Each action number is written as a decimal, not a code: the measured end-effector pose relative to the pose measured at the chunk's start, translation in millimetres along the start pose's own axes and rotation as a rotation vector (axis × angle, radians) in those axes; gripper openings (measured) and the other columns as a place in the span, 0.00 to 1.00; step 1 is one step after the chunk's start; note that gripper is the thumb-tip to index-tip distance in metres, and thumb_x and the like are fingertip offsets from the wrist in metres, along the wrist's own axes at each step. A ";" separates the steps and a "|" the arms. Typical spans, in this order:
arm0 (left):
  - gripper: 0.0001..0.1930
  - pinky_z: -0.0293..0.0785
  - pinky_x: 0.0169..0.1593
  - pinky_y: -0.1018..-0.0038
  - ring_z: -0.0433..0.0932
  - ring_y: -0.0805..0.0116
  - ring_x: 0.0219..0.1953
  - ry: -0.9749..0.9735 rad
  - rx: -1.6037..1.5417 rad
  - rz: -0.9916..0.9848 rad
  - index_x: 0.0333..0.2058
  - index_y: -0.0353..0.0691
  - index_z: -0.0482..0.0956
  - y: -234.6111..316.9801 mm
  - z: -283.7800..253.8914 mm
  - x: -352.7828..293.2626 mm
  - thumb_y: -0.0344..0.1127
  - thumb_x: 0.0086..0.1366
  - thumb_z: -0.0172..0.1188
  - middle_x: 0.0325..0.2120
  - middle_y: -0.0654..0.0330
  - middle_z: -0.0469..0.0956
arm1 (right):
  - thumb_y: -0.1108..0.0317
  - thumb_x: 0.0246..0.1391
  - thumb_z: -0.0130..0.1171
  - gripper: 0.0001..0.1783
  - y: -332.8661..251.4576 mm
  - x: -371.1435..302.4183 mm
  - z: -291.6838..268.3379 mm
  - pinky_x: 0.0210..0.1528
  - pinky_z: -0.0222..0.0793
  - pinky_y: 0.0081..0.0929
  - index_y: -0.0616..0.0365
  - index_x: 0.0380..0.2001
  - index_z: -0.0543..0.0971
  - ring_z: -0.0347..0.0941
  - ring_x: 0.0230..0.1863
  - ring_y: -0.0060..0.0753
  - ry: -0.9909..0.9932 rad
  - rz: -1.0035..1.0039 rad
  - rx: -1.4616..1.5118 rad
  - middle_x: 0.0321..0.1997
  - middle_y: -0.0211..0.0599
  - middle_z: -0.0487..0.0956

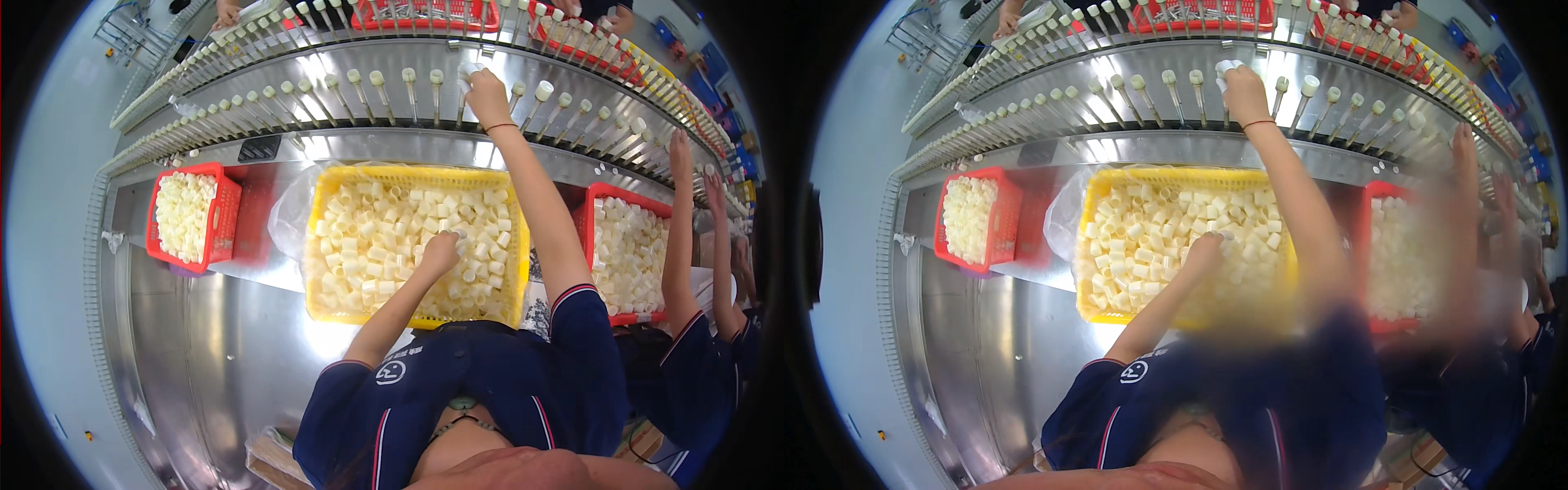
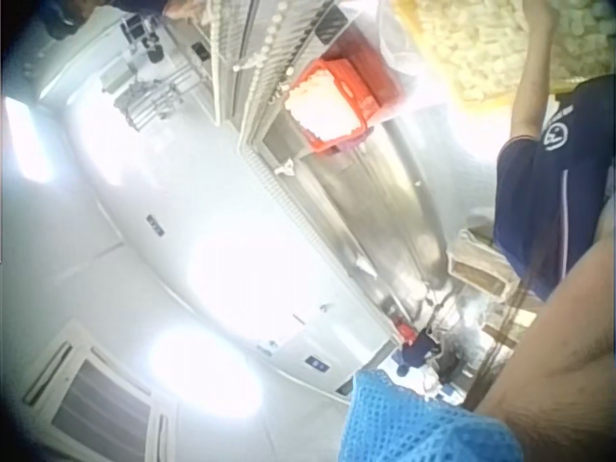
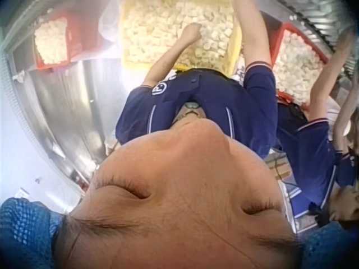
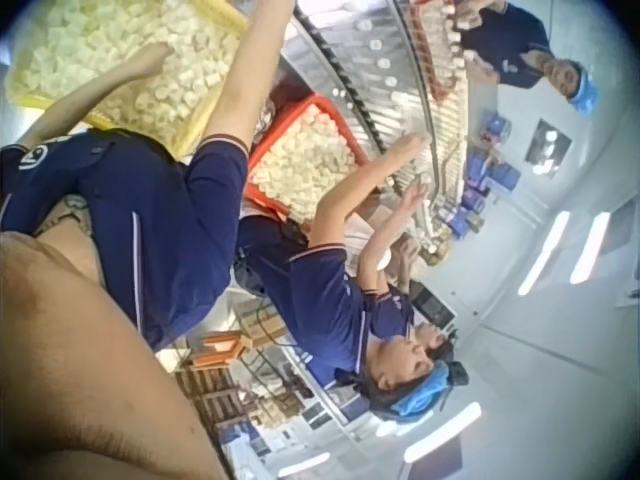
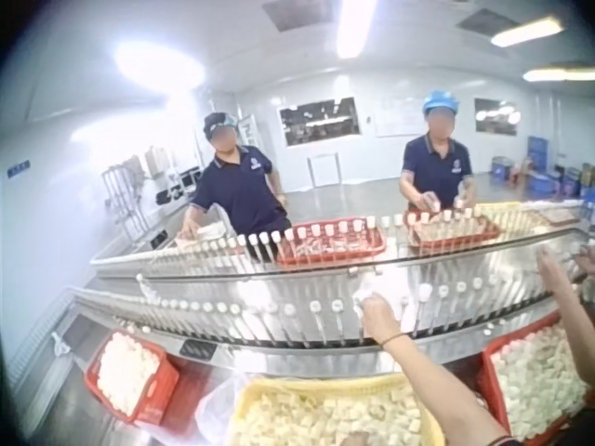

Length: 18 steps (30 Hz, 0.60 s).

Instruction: The person places a basket of plastic caps onto a table and fits the caps onto pegs of a rotating conveyor line by hand.

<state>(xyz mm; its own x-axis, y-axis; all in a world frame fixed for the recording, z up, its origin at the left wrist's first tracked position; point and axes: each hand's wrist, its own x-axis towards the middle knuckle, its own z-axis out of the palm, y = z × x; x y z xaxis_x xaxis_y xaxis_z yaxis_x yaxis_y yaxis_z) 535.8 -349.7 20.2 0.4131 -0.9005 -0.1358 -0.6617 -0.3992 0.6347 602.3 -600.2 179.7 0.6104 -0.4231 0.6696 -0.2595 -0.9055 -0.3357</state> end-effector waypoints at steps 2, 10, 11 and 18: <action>0.15 0.70 0.36 0.62 0.73 0.50 0.32 -0.006 0.017 0.005 0.37 0.39 0.74 -3.1 2.9 0.2 0.29 0.46 0.55 0.29 0.47 0.72 | 0.70 0.41 0.57 0.09 11.5 -0.3 -16.8 0.35 0.66 0.37 0.55 0.31 0.75 0.70 0.33 0.46 0.008 0.021 -0.005 0.27 0.44 0.73; 0.16 0.70 0.36 0.62 0.73 0.50 0.31 -0.032 0.107 0.056 0.40 0.43 0.74 -20.6 6.3 -2.8 0.37 0.51 0.56 0.29 0.47 0.72 | 0.43 0.47 0.47 0.41 -104.6 3.1 -211.8 0.54 0.53 0.51 0.50 0.60 0.51 0.49 0.59 0.66 -0.118 -0.215 1.275 0.60 0.43 0.58; 0.16 0.70 0.36 0.62 0.73 0.50 0.31 0.010 0.049 0.094 0.40 0.44 0.74 -9.6 6.2 5.4 0.38 0.51 0.56 0.29 0.47 0.72 | 0.43 0.47 0.47 0.41 -102.6 -2.1 -222.5 0.54 0.53 0.51 0.50 0.60 0.51 0.49 0.59 0.66 -0.096 -0.189 1.242 0.60 0.43 0.58; 0.15 0.70 0.36 0.62 0.73 0.50 0.31 0.061 -0.012 0.034 0.41 0.45 0.74 -14.2 -0.4 9.2 0.39 0.53 0.55 0.30 0.47 0.72 | 0.43 0.47 0.48 0.40 -103.5 -39.9 -244.2 0.54 0.53 0.51 0.49 0.60 0.52 0.47 0.59 0.67 -0.098 -0.191 1.258 0.61 0.43 0.57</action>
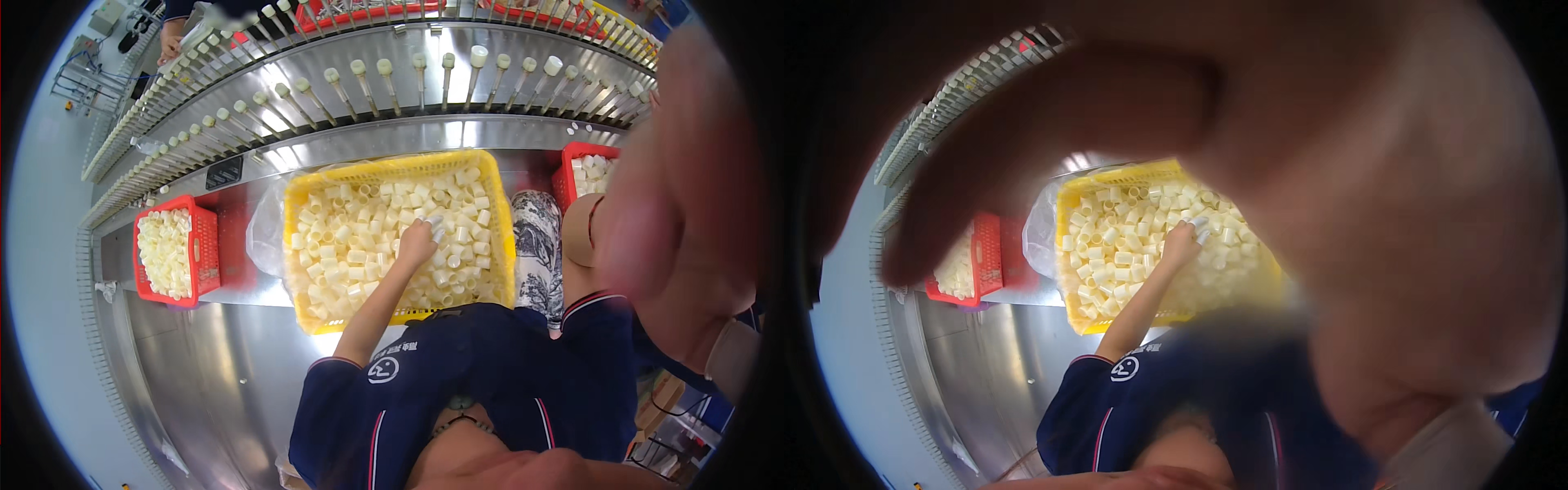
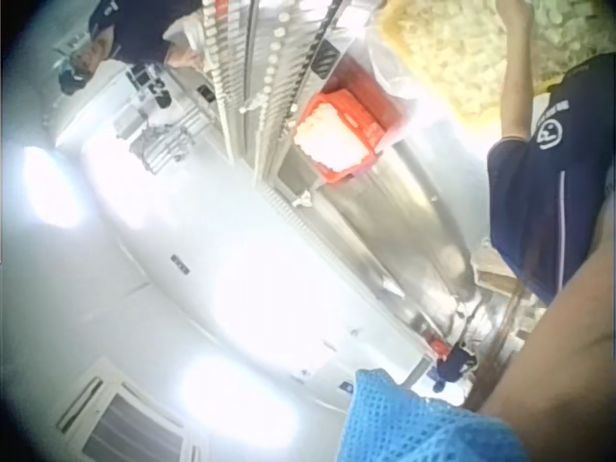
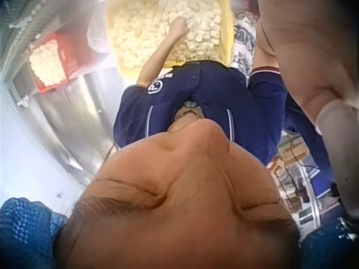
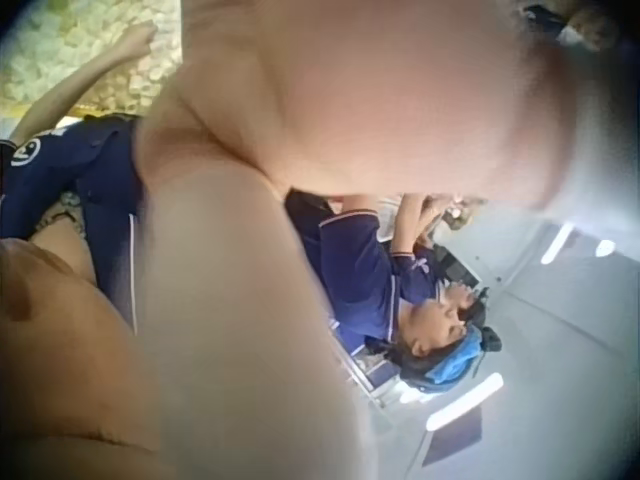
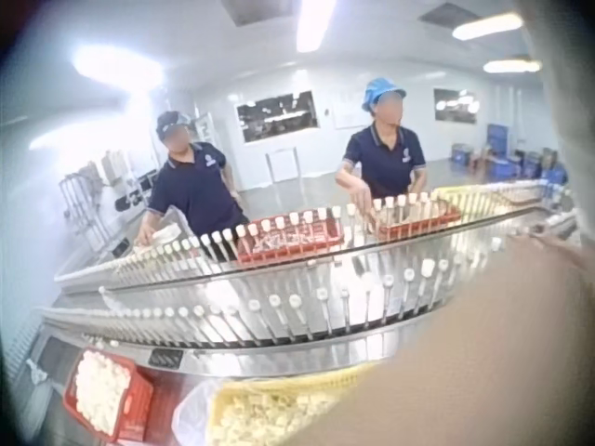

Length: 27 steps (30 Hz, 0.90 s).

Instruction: The person places a basket of plastic caps onto a table and fits the caps onto pegs of a rotating conveyor line by hand.

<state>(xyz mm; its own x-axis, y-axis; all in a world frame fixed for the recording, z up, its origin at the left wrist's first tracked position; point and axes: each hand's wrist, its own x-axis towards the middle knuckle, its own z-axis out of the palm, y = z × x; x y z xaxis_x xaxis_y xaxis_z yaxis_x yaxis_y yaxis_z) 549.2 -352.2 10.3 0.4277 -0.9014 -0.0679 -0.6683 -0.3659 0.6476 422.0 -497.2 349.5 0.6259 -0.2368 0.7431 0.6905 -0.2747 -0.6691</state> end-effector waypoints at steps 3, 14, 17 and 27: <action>0.15 0.70 0.37 0.62 0.72 0.50 0.33 0.028 0.019 0.109 0.41 0.45 0.74 8.9 13.7 8.4 0.39 0.54 0.54 0.31 0.46 0.72 | 0.44 0.47 0.48 0.40 5.1 24.7 -26.8 0.54 0.54 0.51 0.48 0.60 0.52 0.46 0.59 0.67 -0.018 -0.056 -0.029 0.61 0.42 0.57; 0.18 0.71 0.38 0.62 0.73 0.52 0.36 -0.216 0.152 -0.073 0.45 0.49 0.71 7.3 5.9 -11.3 0.41 0.55 0.52 0.35 0.47 0.72 | 0.44 0.47 0.49 0.39 -89.6 59.7 -3.8 0.53 0.54 0.52 0.46 0.59 0.53 0.44 0.60 0.68 -0.263 -0.324 -0.181 0.61 0.41 0.57; 0.18 0.70 0.38 0.62 0.73 0.52 0.36 -0.071 0.052 0.041 0.45 0.49 0.71 0.8 12.2 -11.3 0.41 0.55 0.52 0.34 0.47 0.72 | 0.44 0.46 0.49 0.39 -98.2 73.2 0.6 0.53 0.55 0.52 0.45 0.59 0.53 0.43 0.60 0.68 -0.260 -0.369 -0.213 0.61 0.41 0.56; 0.17 0.71 0.37 0.64 0.73 0.51 0.33 -0.034 0.142 0.089 0.43 0.46 0.73 14.6 -5.6 -17.1 0.39 0.54 0.54 0.33 0.46 0.72 | 0.44 0.46 0.50 0.38 -123.5 40.9 -32.7 0.53 0.55 0.53 0.43 0.59 0.54 0.40 0.61 0.69 -0.303 -0.294 -0.111 0.61 0.40 0.56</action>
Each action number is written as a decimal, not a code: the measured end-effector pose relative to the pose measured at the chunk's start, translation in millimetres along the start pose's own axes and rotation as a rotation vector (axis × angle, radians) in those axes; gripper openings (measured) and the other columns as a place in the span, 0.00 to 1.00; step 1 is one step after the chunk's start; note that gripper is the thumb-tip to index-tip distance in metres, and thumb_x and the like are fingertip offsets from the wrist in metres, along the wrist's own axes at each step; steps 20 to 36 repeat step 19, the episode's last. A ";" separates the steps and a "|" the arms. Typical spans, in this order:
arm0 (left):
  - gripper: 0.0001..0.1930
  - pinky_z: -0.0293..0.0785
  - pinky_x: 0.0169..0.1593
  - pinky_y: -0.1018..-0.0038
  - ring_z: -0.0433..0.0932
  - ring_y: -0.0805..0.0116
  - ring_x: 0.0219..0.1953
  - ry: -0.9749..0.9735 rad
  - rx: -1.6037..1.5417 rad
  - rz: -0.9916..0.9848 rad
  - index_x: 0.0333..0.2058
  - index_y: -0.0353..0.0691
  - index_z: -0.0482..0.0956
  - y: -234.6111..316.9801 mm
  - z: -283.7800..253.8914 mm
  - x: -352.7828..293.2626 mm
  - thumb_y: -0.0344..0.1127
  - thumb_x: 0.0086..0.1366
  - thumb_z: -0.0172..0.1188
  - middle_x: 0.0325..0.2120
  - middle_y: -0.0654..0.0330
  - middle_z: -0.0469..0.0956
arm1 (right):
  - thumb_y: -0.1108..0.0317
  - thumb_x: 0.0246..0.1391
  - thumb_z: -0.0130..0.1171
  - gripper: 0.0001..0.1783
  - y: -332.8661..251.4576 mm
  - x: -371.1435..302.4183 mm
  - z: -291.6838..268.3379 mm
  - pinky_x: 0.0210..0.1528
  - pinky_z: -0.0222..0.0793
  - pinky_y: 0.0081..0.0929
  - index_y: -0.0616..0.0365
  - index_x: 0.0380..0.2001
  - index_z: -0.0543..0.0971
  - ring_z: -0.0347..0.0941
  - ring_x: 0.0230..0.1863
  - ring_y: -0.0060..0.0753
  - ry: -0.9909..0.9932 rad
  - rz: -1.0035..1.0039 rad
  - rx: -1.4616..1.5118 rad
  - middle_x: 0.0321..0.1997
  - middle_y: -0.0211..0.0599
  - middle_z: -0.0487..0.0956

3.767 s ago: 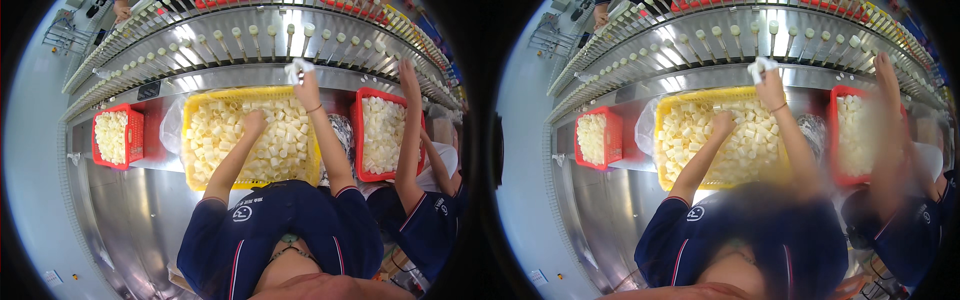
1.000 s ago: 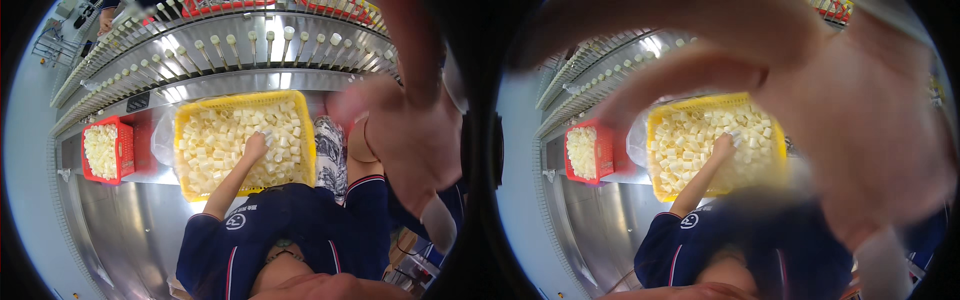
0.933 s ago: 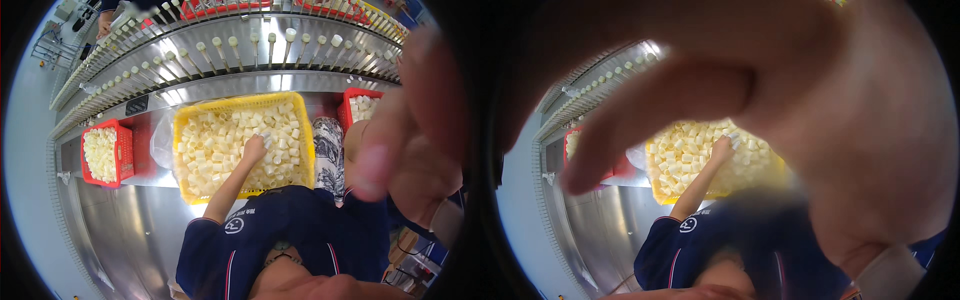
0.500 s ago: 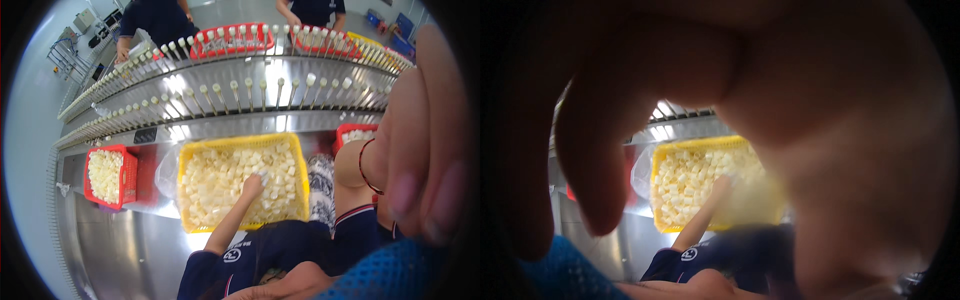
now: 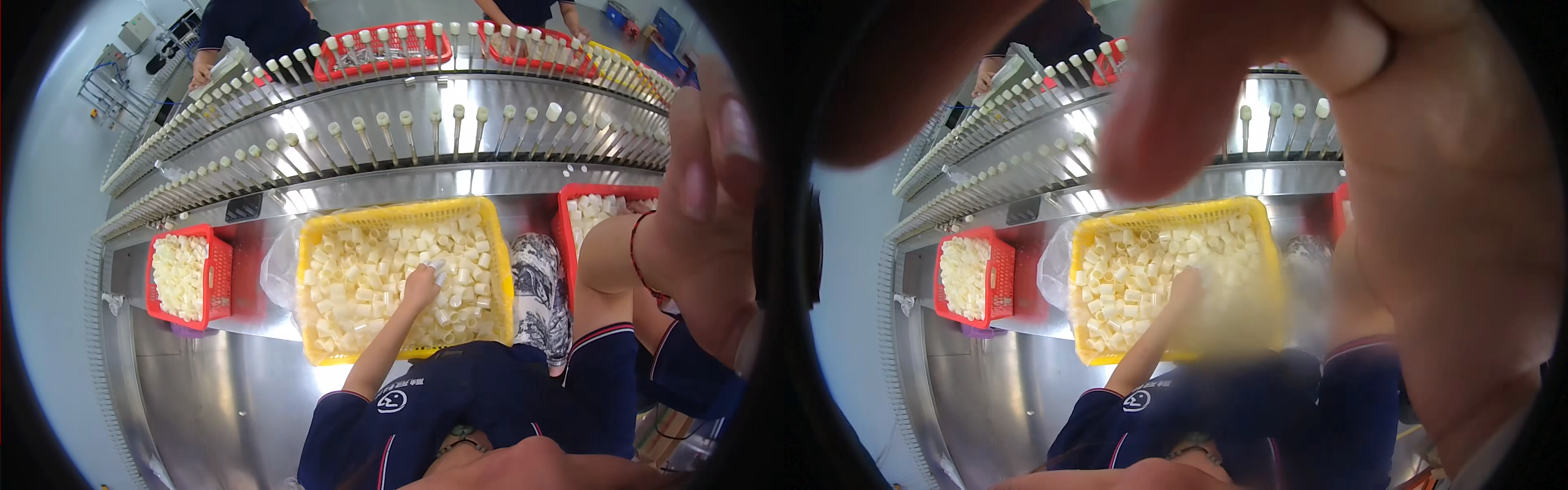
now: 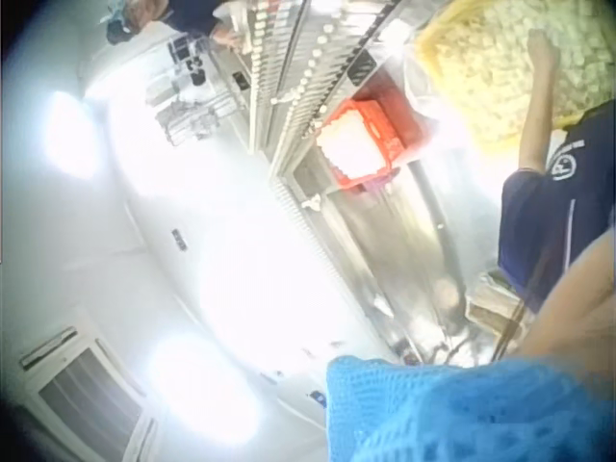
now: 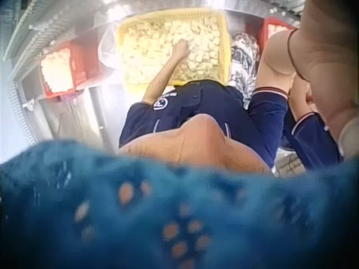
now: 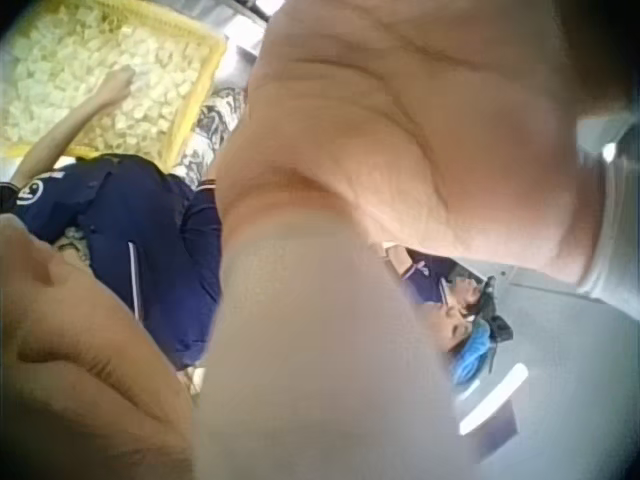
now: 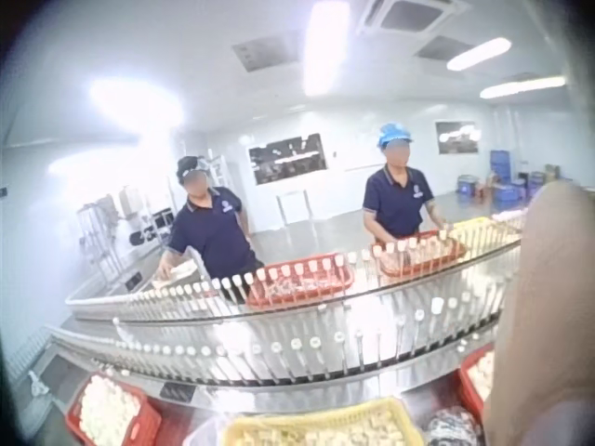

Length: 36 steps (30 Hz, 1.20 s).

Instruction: The person places a basket of plastic caps onto a table and fits the caps onto pegs of a rotating conveyor line by hand.

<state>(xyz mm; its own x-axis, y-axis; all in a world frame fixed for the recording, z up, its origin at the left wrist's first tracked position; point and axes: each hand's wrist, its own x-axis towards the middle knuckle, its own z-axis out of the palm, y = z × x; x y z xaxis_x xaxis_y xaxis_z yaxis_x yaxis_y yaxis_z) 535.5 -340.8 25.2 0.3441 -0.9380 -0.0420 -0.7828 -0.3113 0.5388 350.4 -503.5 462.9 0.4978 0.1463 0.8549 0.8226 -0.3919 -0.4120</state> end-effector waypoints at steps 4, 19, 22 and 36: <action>0.17 0.70 0.39 0.64 0.73 0.51 0.35 -0.031 -0.044 -0.091 0.43 0.46 0.73 8.4 -8.9 1.0 0.38 0.54 0.55 0.35 0.47 0.72 | 0.45 0.46 0.51 0.38 3.2 18.5 33.3 0.53 0.55 0.53 0.43 0.59 0.55 0.39 0.61 0.69 -0.017 0.016 0.025 0.62 0.39 0.56; 0.14 0.70 0.45 0.73 0.72 0.58 0.42 1.076 -0.678 0.211 0.40 0.38 0.72 -1.4 -136.6 106.1 0.27 0.53 0.59 0.47 0.54 0.69 | 0.63 0.40 0.56 0.13 295.1 -356.7 183.8 0.42 0.66 0.35 0.58 0.31 0.74 0.69 0.40 0.48 -0.391 0.998 -1.417 0.34 0.45 0.73; 0.14 0.70 0.45 0.73 0.72 0.58 0.42 1.076 -0.678 0.211 0.40 0.38 0.72 -1.4 -136.6 106.1 0.27 0.53 0.59 0.47 0.54 0.69 | 0.63 0.40 0.56 0.13 295.1 -356.7 183.8 0.42 0.66 0.35 0.58 0.31 0.74 0.69 0.40 0.48 -0.391 0.998 -1.417 0.34 0.45 0.73; 0.14 0.70 0.45 0.73 0.72 0.58 0.42 1.076 -0.678 0.211 0.40 0.38 0.72 -1.4 -136.6 106.1 0.27 0.53 0.59 0.47 0.54 0.69 | 0.63 0.40 0.56 0.13 295.1 -356.7 183.8 0.42 0.66 0.35 0.58 0.31 0.74 0.69 0.40 0.48 -0.391 0.998 -1.417 0.34 0.45 0.73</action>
